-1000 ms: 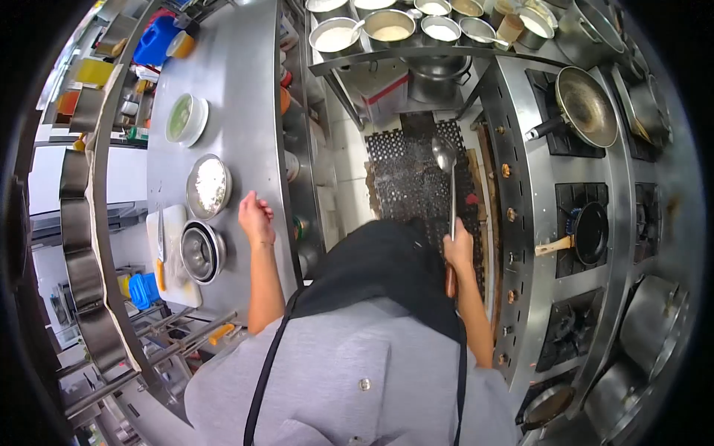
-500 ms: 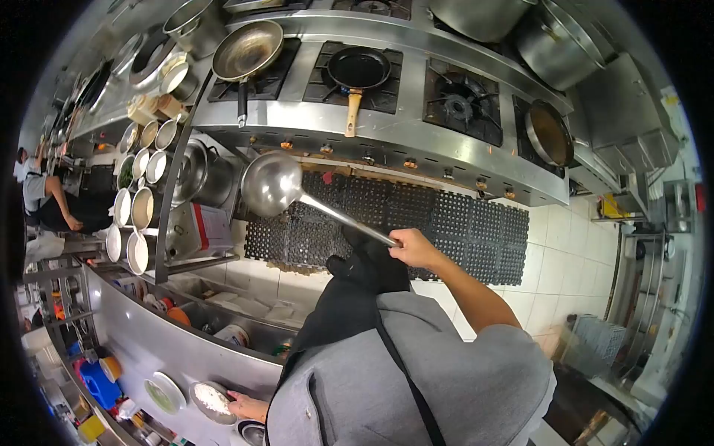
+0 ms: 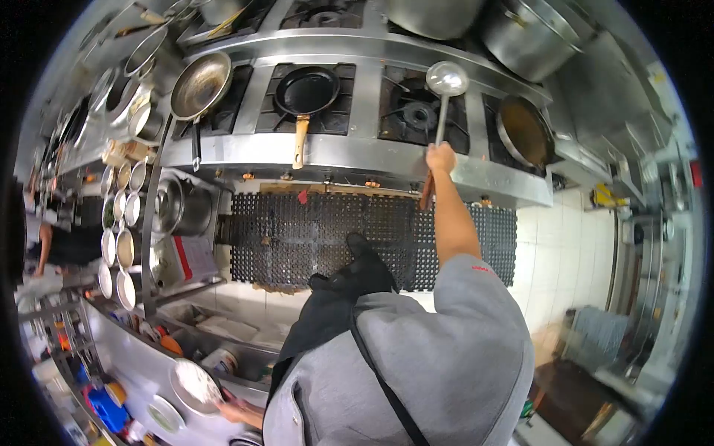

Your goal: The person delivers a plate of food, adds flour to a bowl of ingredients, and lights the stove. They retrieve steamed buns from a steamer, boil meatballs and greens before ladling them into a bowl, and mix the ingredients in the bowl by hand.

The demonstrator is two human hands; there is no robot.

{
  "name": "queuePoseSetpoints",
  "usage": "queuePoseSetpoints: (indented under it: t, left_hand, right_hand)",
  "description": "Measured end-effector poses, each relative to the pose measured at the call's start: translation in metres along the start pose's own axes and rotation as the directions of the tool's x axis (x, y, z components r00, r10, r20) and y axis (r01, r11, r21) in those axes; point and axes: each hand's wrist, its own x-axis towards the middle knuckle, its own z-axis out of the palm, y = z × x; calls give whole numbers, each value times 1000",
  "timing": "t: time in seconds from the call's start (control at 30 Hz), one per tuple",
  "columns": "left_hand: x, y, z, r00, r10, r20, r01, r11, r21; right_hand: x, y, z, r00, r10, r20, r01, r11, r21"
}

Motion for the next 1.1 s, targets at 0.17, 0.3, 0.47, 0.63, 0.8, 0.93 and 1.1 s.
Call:
queuePoseSetpoints:
  t: [0.17,0.3,0.47,0.63,0.8,0.93,1.1]
  left_hand:
    - [-121,13,41,940,-243,238,225,969,102]
    - [-181,-17,78,915,-223,337,223,974,40]
    - [-241,-36,115,767,-313,560,390,920,-20]
    - [-265,-44,143,705,-307,639,416,909,-23]
    - [-249,-80,146,720,-304,624,370,929,26]
    - [-233,-89,132,725,-388,569,434,899,60]
    - [-209,-96,114,755,-346,557,345,932,111]
  right_hand:
    - [-16,-20,-47,972,-236,6,207,840,-502]
    - [-68,-57,-24,653,-756,-41,757,653,18]
    - [-296,-224,-91,-145,-980,139,455,59,889]
    - [-388,-271,-15,-568,-714,409,721,-193,665]
    - [-440,-239,33,-453,-570,685,878,-153,453]
    - [-464,-223,46,-531,-631,565,844,-342,413]
    - [-456,-243,30,-577,-564,590,764,-118,634]
